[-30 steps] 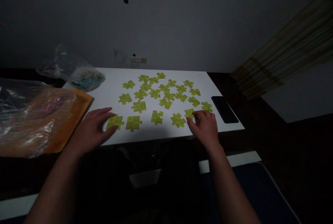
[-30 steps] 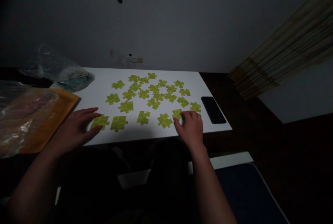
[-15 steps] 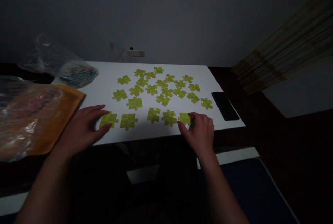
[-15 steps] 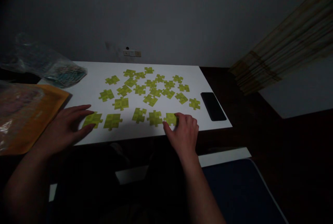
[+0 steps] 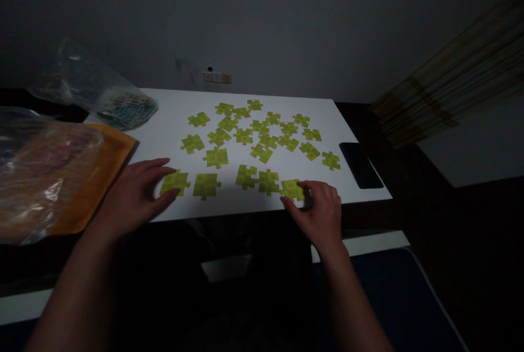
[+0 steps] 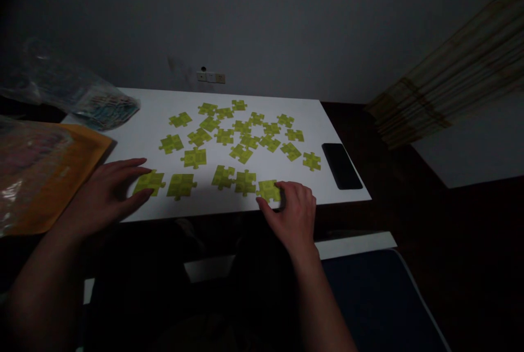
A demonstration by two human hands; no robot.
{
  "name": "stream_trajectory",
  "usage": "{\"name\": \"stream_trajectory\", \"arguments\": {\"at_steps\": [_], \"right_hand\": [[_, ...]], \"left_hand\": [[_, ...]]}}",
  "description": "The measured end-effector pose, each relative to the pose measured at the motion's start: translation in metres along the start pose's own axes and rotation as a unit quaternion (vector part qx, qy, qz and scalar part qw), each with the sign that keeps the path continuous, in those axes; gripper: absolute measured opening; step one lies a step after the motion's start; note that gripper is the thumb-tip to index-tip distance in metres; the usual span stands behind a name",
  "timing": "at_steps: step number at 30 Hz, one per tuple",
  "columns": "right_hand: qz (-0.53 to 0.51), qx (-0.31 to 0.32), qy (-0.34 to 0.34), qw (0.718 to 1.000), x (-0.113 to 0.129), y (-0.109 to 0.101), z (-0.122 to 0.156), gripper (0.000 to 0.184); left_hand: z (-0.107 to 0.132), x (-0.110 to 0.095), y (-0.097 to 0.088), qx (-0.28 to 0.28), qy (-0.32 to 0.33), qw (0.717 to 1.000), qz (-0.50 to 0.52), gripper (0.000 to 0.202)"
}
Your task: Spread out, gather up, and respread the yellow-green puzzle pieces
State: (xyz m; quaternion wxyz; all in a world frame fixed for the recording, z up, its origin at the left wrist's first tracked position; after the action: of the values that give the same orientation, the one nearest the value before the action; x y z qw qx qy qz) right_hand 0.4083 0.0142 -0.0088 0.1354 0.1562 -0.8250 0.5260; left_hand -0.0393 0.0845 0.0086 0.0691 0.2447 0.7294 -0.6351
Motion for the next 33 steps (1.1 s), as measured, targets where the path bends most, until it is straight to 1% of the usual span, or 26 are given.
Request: {"name": "stream_trajectory", "arguments": {"at_steps": [6,16,21,26,33], "right_hand": [[0.03,-0.01,0.007,0.999,0.007,-0.001,0.013,0.047],[0.045,-0.014,0.005,0.999,0.01,0.0,0.014,0.049],[0.044,-0.009,0.009,0.999,0.014,0.001,0.016,0.048],[0.047,-0.017,0.009,0.999,0.018,0.002,0.015,0.051],[0.05,-0.018,0.011,0.999,0.023,0.004,0.015,0.051]], "left_hand": [[-0.001,-0.002,-0.001,0.0,0.016,1.0,-0.005,0.047],[0.0,0.006,0.003,-0.008,0.019,1.0,0.007,0.052],[0.001,0.006,0.003,-0.011,0.019,1.0,0.007,0.05],[0.001,0.006,0.003,-0.009,0.021,1.0,0.0,0.05],[0.0,0.004,0.001,-0.012,0.019,1.0,0.004,0.047]]}}
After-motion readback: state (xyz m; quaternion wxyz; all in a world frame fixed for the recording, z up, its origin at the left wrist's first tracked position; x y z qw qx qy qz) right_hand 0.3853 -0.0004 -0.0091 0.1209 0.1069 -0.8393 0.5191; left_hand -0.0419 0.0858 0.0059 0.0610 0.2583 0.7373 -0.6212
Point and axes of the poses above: each hand's wrist, its own z-axis away from the middle knuckle, its own y-axis out of the palm, x = y × z, the point moved 4 cm from there along -z, towards the middle knuckle, and after that the axes turned 1 degree about x, right-handed, at the moved point
